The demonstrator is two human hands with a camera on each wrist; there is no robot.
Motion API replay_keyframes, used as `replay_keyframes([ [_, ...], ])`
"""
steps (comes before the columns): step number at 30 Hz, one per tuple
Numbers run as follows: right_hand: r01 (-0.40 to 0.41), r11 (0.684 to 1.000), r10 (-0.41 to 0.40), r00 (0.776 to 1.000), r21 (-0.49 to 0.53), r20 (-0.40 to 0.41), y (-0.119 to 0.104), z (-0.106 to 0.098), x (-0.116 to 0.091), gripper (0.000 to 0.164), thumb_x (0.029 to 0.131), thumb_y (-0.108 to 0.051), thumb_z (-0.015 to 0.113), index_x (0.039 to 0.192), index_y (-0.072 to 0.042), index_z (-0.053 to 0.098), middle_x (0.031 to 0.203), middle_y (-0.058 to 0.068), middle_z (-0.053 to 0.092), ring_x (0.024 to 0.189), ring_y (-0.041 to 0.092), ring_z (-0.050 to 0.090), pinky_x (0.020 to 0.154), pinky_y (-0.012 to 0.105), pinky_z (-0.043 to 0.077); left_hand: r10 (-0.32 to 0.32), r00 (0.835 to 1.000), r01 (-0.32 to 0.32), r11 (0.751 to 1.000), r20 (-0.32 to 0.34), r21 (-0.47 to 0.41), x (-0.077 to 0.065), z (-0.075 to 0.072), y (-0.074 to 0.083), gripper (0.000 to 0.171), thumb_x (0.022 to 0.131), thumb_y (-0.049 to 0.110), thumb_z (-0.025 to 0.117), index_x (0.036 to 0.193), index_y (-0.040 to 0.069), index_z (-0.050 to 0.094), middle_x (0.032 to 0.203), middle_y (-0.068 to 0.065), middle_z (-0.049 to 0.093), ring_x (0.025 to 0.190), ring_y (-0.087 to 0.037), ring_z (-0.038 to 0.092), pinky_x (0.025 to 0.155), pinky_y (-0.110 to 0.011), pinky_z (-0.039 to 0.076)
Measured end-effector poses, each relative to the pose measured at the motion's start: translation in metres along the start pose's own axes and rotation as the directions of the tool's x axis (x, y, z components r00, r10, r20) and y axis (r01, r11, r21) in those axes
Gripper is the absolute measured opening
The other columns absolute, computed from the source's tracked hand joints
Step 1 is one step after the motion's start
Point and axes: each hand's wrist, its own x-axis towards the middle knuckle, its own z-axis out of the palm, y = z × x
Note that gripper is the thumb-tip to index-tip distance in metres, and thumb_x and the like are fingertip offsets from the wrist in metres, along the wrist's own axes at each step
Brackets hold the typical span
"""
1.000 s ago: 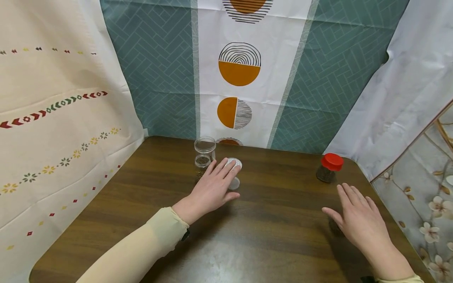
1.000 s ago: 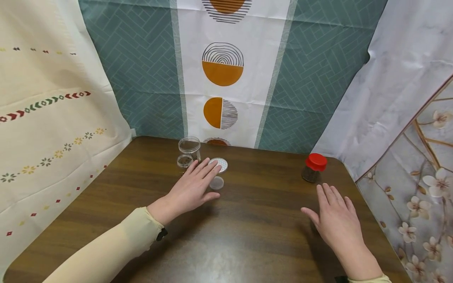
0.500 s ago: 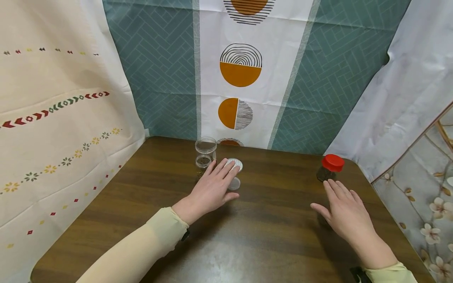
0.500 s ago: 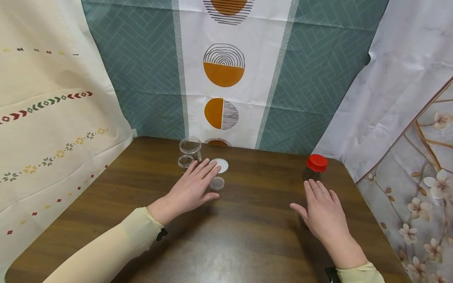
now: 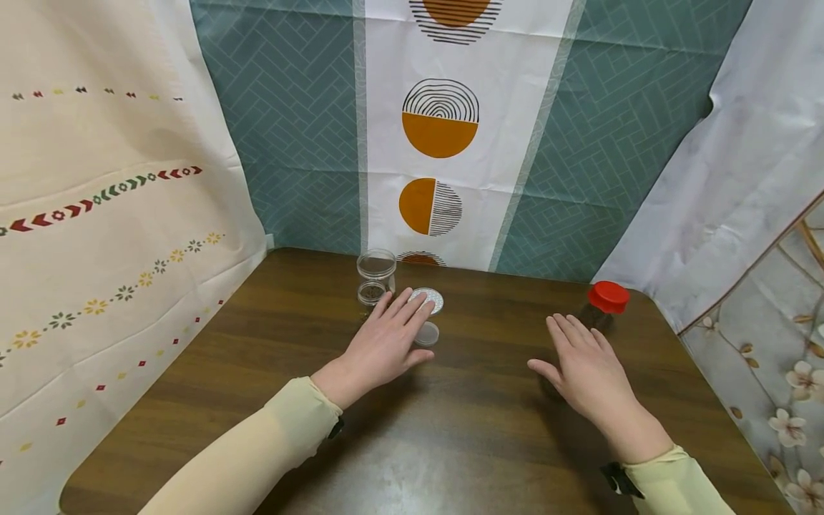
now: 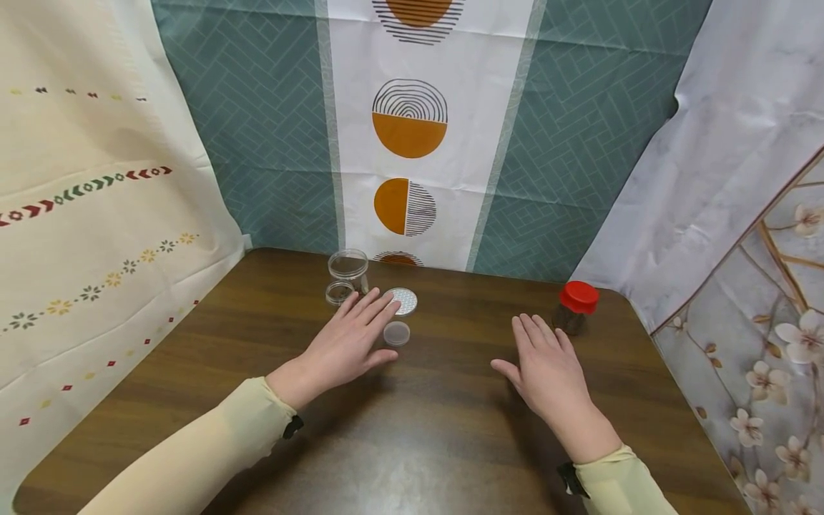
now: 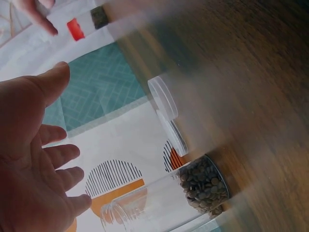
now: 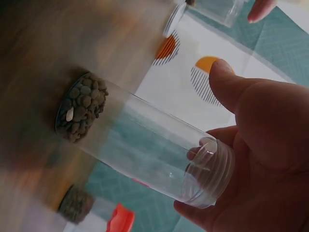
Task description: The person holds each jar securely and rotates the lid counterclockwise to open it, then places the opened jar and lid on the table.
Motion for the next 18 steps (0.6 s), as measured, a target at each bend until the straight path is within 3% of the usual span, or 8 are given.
replay_keyframes([
  [13,0.072,0.997,-0.073,0.997,0.027,0.017,-0.039,0.009,0.034,0.083,0.102,-0.043,0.081,0.161,0.006,0.050,0.164,0.027,0.050,0.155,0.047,0.042,0.123,0.069,0.032,-0.008,1.000,0.008,1.000,-0.004,-0.008,-0.002,0.000,-0.001,0.088,0.103,0.054,0.076,0.169,0.006,0.042,0.173,-0.014,0.042,0.162,-0.037,0.035,0.131,-0.057,0.024],
  [18,0.078,0.996,-0.080,0.996,0.044,0.033,-0.052,0.012,0.043,0.085,0.101,-0.046,0.080,0.162,0.005,0.049,0.166,0.026,0.049,0.156,0.046,0.041,0.124,0.068,0.032,-0.019,1.000,0.019,0.992,0.002,-0.128,-0.001,0.001,0.000,0.087,0.104,0.050,0.076,0.168,0.003,0.041,0.173,-0.017,0.042,0.161,-0.040,0.035,0.130,-0.057,0.025],
])
